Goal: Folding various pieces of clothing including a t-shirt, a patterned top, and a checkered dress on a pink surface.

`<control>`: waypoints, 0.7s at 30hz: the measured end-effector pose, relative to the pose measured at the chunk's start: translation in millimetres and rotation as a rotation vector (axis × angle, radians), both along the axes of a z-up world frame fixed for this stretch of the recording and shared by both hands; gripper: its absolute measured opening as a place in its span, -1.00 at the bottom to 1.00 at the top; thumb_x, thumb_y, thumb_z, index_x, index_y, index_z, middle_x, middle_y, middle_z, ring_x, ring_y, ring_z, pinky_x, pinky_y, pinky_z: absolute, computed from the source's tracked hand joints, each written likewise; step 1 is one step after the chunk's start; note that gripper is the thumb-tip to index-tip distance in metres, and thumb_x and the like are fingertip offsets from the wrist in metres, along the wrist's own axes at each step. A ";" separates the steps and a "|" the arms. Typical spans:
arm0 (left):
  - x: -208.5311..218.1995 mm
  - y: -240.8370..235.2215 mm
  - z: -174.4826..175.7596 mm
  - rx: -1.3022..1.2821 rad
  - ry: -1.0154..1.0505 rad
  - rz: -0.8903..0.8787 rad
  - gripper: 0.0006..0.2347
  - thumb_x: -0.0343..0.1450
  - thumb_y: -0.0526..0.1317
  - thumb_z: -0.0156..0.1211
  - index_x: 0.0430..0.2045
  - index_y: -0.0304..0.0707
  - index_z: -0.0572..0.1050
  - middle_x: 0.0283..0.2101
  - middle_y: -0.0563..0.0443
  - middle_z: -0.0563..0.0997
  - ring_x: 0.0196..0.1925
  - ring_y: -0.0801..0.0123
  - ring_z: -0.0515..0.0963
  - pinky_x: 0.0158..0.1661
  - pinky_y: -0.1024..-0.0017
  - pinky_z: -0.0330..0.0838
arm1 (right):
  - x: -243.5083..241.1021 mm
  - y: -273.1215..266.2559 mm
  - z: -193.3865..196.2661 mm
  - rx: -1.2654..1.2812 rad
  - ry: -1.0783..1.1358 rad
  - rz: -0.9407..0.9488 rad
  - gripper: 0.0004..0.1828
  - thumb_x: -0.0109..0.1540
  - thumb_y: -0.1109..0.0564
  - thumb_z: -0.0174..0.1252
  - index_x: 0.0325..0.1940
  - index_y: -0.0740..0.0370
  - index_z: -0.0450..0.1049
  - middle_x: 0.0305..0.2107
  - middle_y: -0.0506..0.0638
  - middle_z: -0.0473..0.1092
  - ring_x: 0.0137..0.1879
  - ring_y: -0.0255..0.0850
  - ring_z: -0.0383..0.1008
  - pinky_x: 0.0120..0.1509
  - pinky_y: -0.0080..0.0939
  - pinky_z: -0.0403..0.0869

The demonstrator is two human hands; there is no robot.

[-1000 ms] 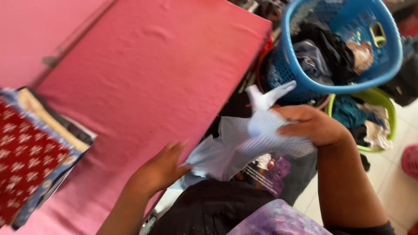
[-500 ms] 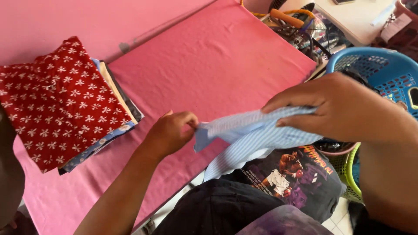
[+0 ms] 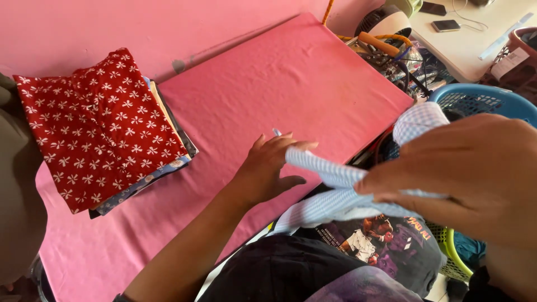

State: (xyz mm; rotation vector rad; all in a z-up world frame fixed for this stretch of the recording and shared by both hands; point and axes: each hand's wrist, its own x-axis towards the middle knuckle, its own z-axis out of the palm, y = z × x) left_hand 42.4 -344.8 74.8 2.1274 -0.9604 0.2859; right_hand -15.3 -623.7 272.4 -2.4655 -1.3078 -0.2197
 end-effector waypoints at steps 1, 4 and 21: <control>5.6 -0.7 -8.1 0.114 0.088 0.022 -0.52 0.24 -0.10 0.46 0.07 -0.01 0.52 -0.05 -0.01 0.58 0.11 0.09 0.51 0.18 -0.18 0.20 | -1.3 -5.3 -1.7 -0.026 -0.037 0.057 -0.74 0.21 -0.13 0.31 -0.07 -0.10 0.70 -0.42 -0.16 0.58 -0.36 -0.35 0.61 -0.34 -0.30 0.46; 26.4 24.4 -56.7 0.311 0.057 0.155 -0.88 0.30 -0.04 0.43 -0.50 0.05 0.65 -0.30 0.08 0.60 -0.09 0.24 0.60 0.00 0.03 0.37 | 6.2 -25.1 -5.4 -0.061 -0.104 0.062 -0.69 0.22 -0.17 0.29 -0.06 -0.07 0.71 -0.47 -0.12 0.54 -0.40 -0.31 0.56 -0.35 -0.26 0.43; -74.6 235.0 -5.5 -0.793 0.400 0.495 -0.84 0.50 -0.36 0.30 -0.08 -0.42 0.56 -0.16 0.08 0.64 -0.11 0.54 0.58 -0.02 0.54 0.49 | 107.2 -52.5 -124.2 -0.696 0.225 -0.768 -0.49 0.02 -0.19 0.42 0.04 -0.13 0.65 -0.14 -0.04 0.58 0.01 -0.02 0.59 0.10 0.00 0.54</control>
